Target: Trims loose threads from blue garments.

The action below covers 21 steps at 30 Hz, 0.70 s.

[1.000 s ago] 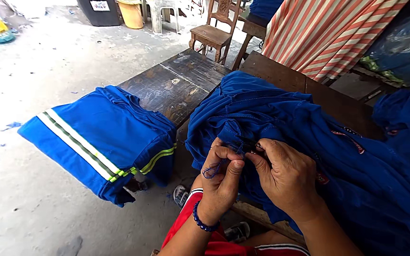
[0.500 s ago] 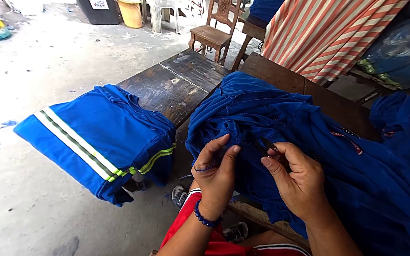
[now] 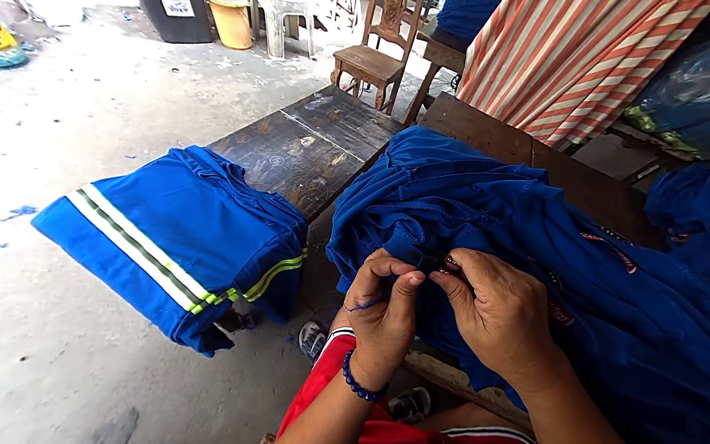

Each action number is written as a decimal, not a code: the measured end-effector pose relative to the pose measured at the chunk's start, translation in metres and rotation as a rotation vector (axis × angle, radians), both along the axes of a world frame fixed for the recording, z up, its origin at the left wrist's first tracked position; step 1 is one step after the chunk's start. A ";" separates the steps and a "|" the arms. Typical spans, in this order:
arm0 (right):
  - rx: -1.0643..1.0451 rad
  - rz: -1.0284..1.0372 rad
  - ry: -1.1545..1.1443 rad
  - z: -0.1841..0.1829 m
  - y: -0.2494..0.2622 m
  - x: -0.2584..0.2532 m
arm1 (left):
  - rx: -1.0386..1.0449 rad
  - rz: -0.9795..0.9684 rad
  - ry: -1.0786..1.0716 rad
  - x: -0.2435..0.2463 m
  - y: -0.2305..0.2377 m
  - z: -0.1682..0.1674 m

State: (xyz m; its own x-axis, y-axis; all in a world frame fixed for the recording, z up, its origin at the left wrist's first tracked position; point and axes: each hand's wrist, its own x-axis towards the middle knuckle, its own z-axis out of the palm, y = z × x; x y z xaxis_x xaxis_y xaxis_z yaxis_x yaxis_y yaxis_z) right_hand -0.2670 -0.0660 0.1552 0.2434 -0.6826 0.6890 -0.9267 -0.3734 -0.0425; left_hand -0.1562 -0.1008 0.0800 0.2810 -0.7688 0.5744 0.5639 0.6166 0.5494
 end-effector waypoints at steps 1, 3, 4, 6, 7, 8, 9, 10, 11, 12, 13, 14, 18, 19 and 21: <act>-0.002 -0.010 0.008 0.000 0.000 0.001 | 0.001 -0.002 0.006 0.000 0.000 -0.001; 0.012 -0.018 -0.023 -0.001 0.001 0.001 | 0.024 -0.051 0.055 -0.001 0.002 -0.002; 0.028 -0.018 -0.067 -0.003 0.000 -0.001 | 0.049 -0.099 0.097 -0.001 0.003 -0.001; 0.103 0.005 -0.246 -0.006 0.000 -0.008 | 0.120 -0.221 0.232 0.000 0.005 0.003; 0.161 0.041 -0.370 -0.006 0.000 -0.012 | 0.138 -0.281 0.309 0.001 0.005 0.004; 0.224 0.097 -0.509 -0.005 0.001 -0.017 | 0.159 -0.314 0.348 0.001 0.006 0.004; 0.288 0.155 -0.644 -0.003 0.002 -0.021 | 0.191 -0.321 0.364 0.000 0.006 0.004; 0.345 0.201 -0.753 -0.001 0.003 -0.025 | 0.238 -0.305 0.357 0.000 0.007 0.005; 0.393 0.239 -0.827 0.000 0.005 -0.028 | 0.287 -0.275 0.314 -0.001 0.007 0.006; 0.429 0.272 -0.866 0.002 0.007 -0.031 | 0.329 -0.243 0.273 -0.001 0.007 0.007; 0.453 0.296 -0.875 0.002 0.009 -0.034 | 0.348 -0.218 0.240 0.000 0.007 0.009; 0.465 0.312 -0.869 0.001 0.010 -0.036 | 0.344 -0.205 0.210 0.001 0.007 0.010; 0.463 0.327 -0.826 -0.002 0.013 -0.038 | 0.245 -0.192 0.023 0.001 0.012 0.012; 0.459 0.326 -0.807 -0.003 0.012 -0.039 | 0.241 -0.192 0.024 0.000 0.012 0.012; 0.447 0.316 -0.744 -0.004 0.011 -0.040 | 0.268 -0.219 0.073 0.000 0.013 0.013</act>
